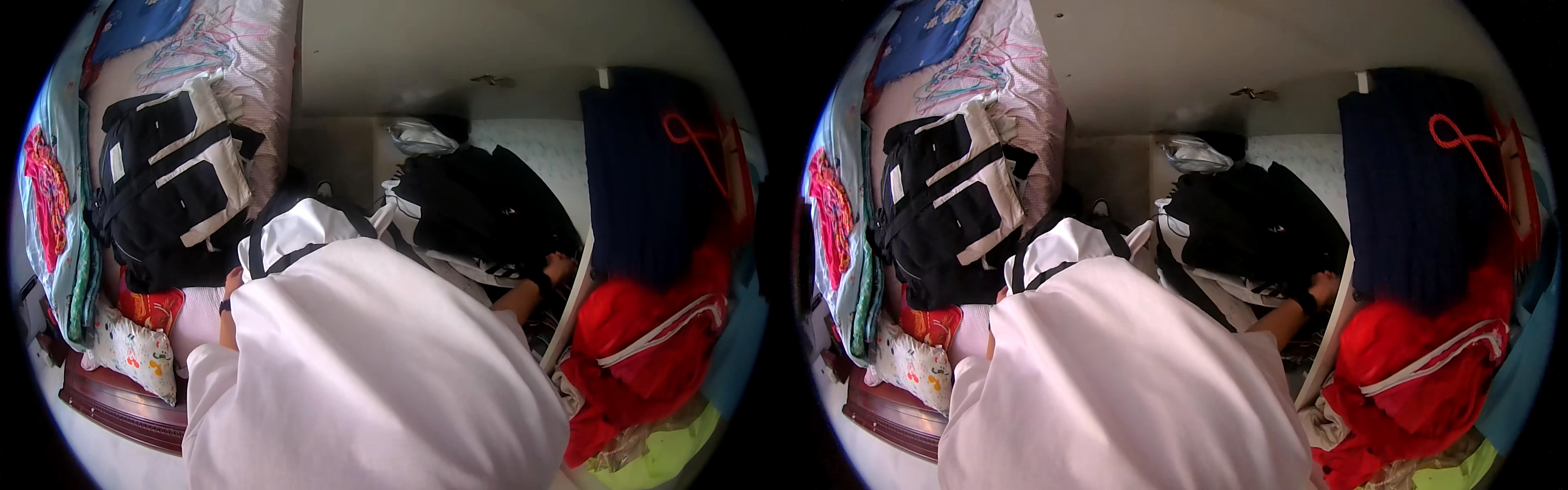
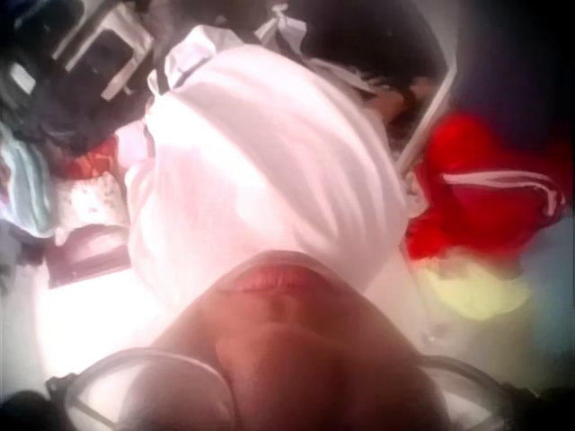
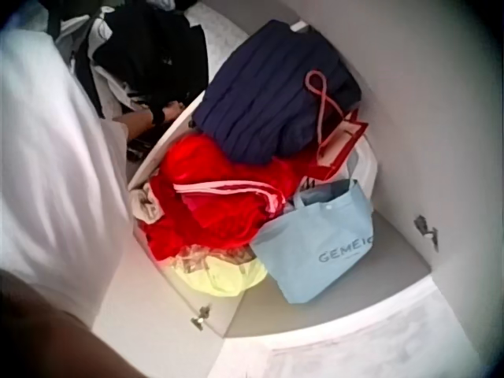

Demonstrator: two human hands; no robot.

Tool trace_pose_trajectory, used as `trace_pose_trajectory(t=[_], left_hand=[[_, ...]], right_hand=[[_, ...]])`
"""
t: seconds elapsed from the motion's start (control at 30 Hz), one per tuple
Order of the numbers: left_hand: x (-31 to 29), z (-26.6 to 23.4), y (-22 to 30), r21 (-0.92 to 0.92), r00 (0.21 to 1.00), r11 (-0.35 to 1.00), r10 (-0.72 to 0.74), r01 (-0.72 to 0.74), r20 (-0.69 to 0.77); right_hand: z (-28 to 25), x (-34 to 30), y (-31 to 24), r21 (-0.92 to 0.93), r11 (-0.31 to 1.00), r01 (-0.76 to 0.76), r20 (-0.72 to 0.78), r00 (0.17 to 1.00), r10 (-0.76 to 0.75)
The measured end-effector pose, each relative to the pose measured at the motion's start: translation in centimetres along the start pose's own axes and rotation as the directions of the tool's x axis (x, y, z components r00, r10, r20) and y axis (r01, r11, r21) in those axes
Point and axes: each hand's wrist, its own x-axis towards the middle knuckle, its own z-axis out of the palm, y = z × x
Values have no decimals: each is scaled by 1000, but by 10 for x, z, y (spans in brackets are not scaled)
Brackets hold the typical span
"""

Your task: The person places several items of clothing onto hangers by hand and hangs them one at a time on a closet rod.

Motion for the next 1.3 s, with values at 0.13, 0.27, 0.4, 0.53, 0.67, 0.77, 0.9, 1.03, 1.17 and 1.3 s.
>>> trace_pose_trajectory(t=[0.13,0.27,0.4,0.53,0.67,0.77,0.9,1.03,1.17,1.3], left_hand=[[-18,-2,39,27,997,997,-65,66,-36],[-39,-6,113,-147,984,974,-178,175,-7],[-20,-25,126,-219,991,972,-107,89,-75],[-7,-25,128,-300,990,952,-94,59,-106],[17,-12,92,-342,991,935,-120,92,-63],[11,-30,96,-379,985,920,-143,97,-95],[17,-30,122,-483,973,867,-202,124,-112],[48,-25,117,-482,959,860,-255,166,-125],[76,-26,33,-203,916,953,-276,223,-291],[102,-17,77,-279,926,953,-207,118,-316]], right_hand=[[13,46,67,-280,931,235,232,957,-172],[24,81,99,259,957,127,281,939,-201],[31,61,86,250,926,281,204,920,-334],[17,50,21,-602,779,174,370,926,78],[32,22,-17,-697,715,53,75,997,0],[19,-69,-139,-348,826,-444,-221,895,388],[24,-124,-259,308,854,419,334,793,-509],[7,-259,-421,575,733,364,729,179,-661],[-11,-370,-517,730,518,446,664,-281,-693],[-15,-458,-618,879,181,442,451,-645,-617]])
